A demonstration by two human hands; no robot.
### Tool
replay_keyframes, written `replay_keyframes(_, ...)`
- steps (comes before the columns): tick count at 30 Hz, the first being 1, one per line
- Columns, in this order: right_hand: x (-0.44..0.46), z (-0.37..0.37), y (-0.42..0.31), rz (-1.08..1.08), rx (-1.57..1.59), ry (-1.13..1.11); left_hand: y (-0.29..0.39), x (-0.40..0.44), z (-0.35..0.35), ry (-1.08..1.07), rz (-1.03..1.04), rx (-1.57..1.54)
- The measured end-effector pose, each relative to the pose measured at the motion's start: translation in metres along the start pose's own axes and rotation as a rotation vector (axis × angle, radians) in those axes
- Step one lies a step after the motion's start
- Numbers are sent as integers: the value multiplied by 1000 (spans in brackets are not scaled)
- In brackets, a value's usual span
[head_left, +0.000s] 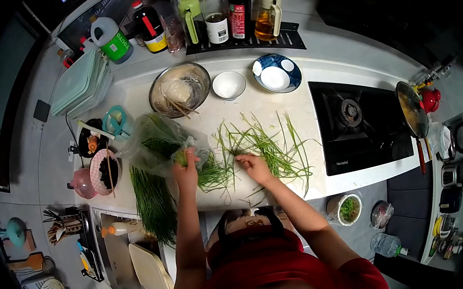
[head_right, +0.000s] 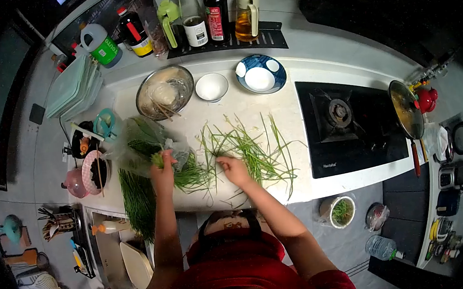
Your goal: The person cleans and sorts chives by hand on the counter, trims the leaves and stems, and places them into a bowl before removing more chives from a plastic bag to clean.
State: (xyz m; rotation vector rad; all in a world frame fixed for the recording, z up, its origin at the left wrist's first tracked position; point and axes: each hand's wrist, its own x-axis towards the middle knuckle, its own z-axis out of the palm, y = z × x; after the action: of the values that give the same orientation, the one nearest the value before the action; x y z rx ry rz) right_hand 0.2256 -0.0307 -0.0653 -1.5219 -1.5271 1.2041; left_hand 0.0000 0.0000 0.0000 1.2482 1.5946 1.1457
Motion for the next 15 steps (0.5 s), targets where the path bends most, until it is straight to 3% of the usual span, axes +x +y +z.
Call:
replay_keyframes(1, 2, 7, -6, -50, -151, -45, -5, -4, 2, 23, 149, 73)
replay_keyframes(2, 11, 24, 16, -238, -166, 17, -10, -7, 4, 46, 298, 145)
replay_keyframes(3, 26, 38, 19, -264, -226, 43, -4, -2, 3, 30, 223, 278)
replay_keyframes(5, 41, 48, 16, -214, -358, 28, 26, -10, 0, -1, 74, 538)
replay_keyframes(8, 46, 53, 2, -139, -704, 60, 3, -4, -2, 9, 94, 472)
replay_keyframes(11, 52, 53, 21, -52, -856, 89, -16, 0, -8, 14, 122, 433)
replay_keyframes(15, 39, 25, 6, 207, -827, 96, -16, 0, -4, 64, 164, 454)
